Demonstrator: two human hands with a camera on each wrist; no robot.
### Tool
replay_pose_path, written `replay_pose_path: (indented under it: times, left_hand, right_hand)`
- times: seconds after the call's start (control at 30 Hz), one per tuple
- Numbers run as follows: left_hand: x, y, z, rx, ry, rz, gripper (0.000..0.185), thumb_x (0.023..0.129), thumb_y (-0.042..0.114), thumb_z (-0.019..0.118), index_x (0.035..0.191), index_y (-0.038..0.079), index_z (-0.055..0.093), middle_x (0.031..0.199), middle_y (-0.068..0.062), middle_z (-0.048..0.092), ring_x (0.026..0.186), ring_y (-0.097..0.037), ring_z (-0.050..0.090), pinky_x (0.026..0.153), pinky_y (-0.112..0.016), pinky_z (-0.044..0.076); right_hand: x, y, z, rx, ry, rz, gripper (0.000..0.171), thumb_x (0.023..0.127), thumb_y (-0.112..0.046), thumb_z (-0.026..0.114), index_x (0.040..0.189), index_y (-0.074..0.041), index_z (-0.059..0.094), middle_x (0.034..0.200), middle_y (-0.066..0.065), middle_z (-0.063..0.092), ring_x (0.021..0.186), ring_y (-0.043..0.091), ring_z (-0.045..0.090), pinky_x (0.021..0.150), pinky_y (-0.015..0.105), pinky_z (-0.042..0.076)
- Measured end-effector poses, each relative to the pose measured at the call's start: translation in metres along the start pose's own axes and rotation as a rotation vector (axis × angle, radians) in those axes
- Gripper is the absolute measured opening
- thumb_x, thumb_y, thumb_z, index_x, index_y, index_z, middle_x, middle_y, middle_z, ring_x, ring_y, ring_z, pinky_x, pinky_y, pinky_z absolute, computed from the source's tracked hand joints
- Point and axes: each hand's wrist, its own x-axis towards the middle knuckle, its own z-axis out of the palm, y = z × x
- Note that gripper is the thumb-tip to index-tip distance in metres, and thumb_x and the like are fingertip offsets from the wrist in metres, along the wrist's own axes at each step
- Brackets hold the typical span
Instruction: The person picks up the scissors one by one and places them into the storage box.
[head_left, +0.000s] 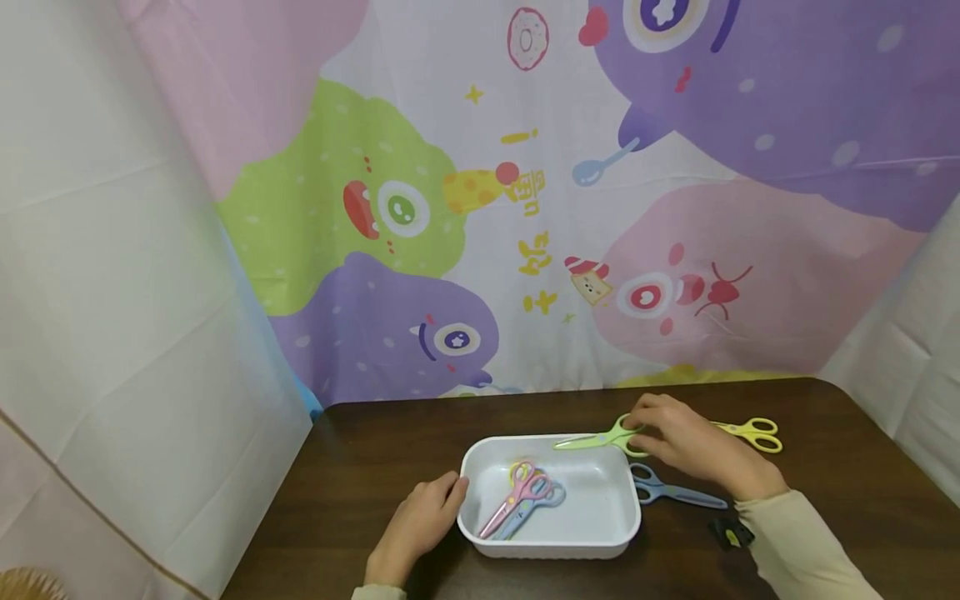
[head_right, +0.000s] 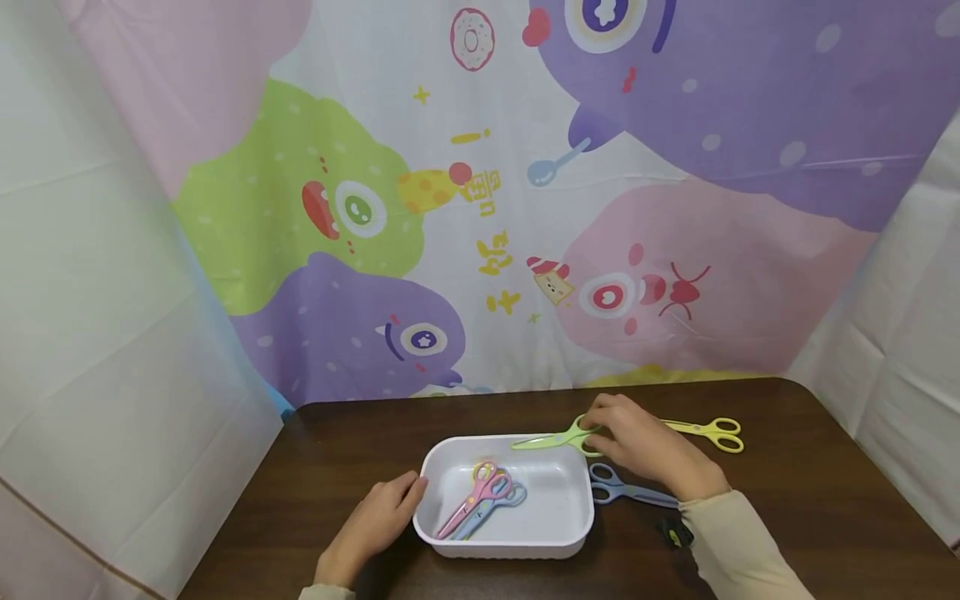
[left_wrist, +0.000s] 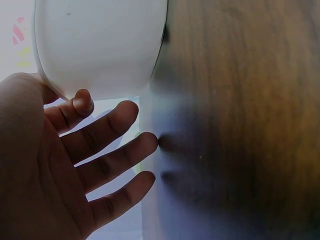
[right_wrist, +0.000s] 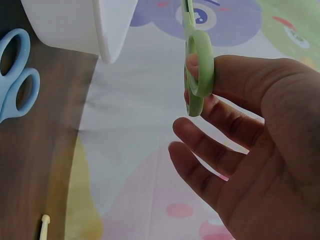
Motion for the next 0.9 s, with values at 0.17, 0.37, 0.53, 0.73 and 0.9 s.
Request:
replay_pose_path:
  times: [0.17, 0.37, 0.53, 0.73, 0.9]
  left_hand:
    - [0.0003, 0.0005, -0.0002, 0.005, 0.002, 0.004, 0.034, 0.108, 0.04, 0.048, 0.081, 0.02, 0.054, 0.064, 0.008, 0.039, 0.062, -0.012, 0.045, 0.057, -0.031, 0.037]
    - [-0.0002, 0.0005, -0.0003, 0.003, 0.001, 0.014, 0.034, 0.109, 0.04, 0.047, 0.083, 0.02, 0.055, 0.064, 0.008, 0.039, 0.061, -0.012, 0.044, 0.057, -0.03, 0.037]
    - [0.0002, 0.0006, -0.0005, 0.008, -0.002, 0.014, 0.034, 0.109, 0.039, 0.047, 0.083, 0.019, 0.055, 0.065, 0.007, 0.04, 0.062, -0.012, 0.044, 0.057, -0.03, 0.037]
    - [0.0004, 0.0008, -0.0008, 0.012, -0.002, 0.015, 0.034, 0.109, 0.04, 0.047, 0.083, 0.019, 0.055, 0.065, 0.007, 0.04, 0.062, -0.012, 0.045, 0.057, -0.03, 0.037]
    - [-0.0002, 0.0, -0.0004, 0.013, -0.002, 0.012, 0.035, 0.109, 0.041, 0.047, 0.082, 0.019, 0.054, 0.065, 0.007, 0.039, 0.061, -0.012, 0.044, 0.057, -0.03, 0.037]
  right_hand:
    - [0.0014, -0.0023, 0.0007, 0.005, 0.001, -0.001, 0.015, 0.089, -0.014, 0.08, 0.104, -0.011, 0.077, 0.1, -0.002, 0.065, 0.095, 0.019, 0.063, 0.083, 0.042, 0.057]
    - [0.0021, -0.0039, 0.0021, -0.002, 0.007, -0.008, 0.015, 0.089, -0.013, 0.08, 0.104, -0.011, 0.077, 0.101, -0.002, 0.066, 0.096, 0.02, 0.062, 0.084, 0.043, 0.056]
    - [0.0037, -0.0054, 0.0034, -0.007, 0.025, -0.035, 0.015, 0.089, -0.012, 0.08, 0.104, -0.01, 0.077, 0.1, -0.002, 0.066, 0.095, 0.019, 0.062, 0.083, 0.041, 0.056]
    - [0.0055, -0.0081, 0.0056, 0.003, 0.038, -0.041, 0.014, 0.09, -0.012, 0.078, 0.104, -0.01, 0.077, 0.101, -0.001, 0.066, 0.096, 0.02, 0.062, 0.082, 0.041, 0.055]
    - [0.0054, -0.0092, 0.009, 0.013, 0.024, -0.028, 0.014, 0.091, -0.013, 0.078, 0.105, -0.011, 0.077, 0.103, 0.0, 0.066, 0.097, 0.021, 0.062, 0.081, 0.04, 0.056]
